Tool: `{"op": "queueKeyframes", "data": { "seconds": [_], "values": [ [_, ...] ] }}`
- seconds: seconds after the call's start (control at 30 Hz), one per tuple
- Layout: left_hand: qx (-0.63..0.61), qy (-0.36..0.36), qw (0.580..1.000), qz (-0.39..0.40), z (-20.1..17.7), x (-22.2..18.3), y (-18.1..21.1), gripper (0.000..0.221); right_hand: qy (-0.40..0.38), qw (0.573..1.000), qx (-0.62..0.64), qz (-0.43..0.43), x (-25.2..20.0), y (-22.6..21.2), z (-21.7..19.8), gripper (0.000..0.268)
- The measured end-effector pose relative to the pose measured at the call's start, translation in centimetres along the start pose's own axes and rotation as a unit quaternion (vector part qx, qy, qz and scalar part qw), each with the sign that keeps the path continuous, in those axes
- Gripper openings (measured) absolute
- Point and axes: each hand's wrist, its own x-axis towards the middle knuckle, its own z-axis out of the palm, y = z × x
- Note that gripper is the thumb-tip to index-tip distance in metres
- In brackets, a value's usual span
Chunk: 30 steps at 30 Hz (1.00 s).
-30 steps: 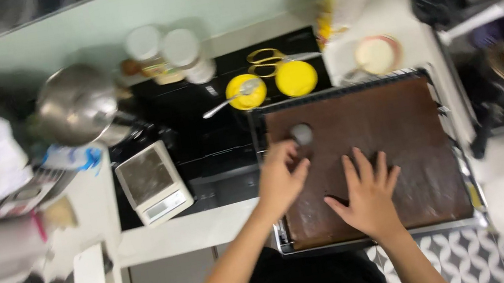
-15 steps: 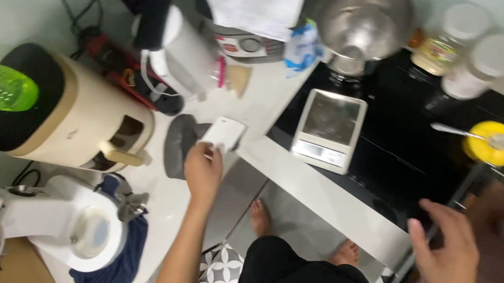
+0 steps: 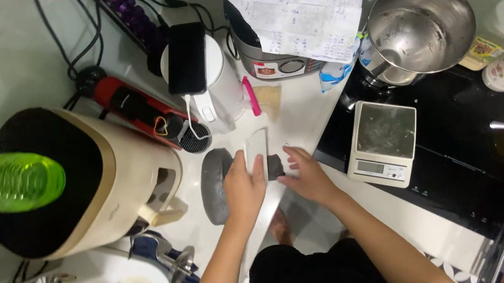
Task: Weighing and rolling dough into small balls for baking.
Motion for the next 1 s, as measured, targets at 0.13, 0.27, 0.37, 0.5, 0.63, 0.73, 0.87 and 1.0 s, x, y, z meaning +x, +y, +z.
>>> {"op": "queueKeyframes", "data": {
  "seconds": [0.13,0.27,0.37,0.5,0.63,0.73,0.87,1.0],
  "values": [
    [-0.058,-0.048,0.996,-0.046,-0.3,-0.3,-0.4,0.029,-0.030,0.998,0.019,-0.044,1.3,-2.0,0.6,0.078],
    [0.043,-0.171,0.984,-0.015,2.8,-0.3,-2.6,0.027,-0.058,0.993,-0.094,-0.049,1.9,-2.4,0.3,0.063],
    [0.058,-0.208,0.976,-0.003,4.3,-0.7,-2.7,0.027,-0.081,0.990,-0.110,-0.038,1.7,-1.8,0.3,0.057],
    [0.119,-0.215,0.969,0.003,8.1,-1.5,-4.0,0.030,-0.070,0.990,-0.113,-0.051,1.9,-0.8,0.7,0.063],
    [0.062,-0.174,0.983,-0.027,7.3,1.3,-2.0,0.039,-0.051,0.994,-0.098,-0.022,2.2,1.0,0.4,0.055],
    [-0.176,-0.147,0.937,-0.263,6.2,2.4,-1.1,0.030,0.043,0.995,-0.085,-0.001,2.8,0.6,-3.6,0.043],
    [-0.356,-0.044,0.901,-0.243,4.9,-3.6,-3.1,0.031,0.196,0.969,-0.130,-0.070,-1.1,-0.9,-12.4,0.051],
    [-0.227,0.017,0.941,-0.249,3.4,-8.2,-4.1,0.047,0.112,0.949,-0.289,-0.054,-2.4,-1.6,-17.4,0.070]
  ]
}}
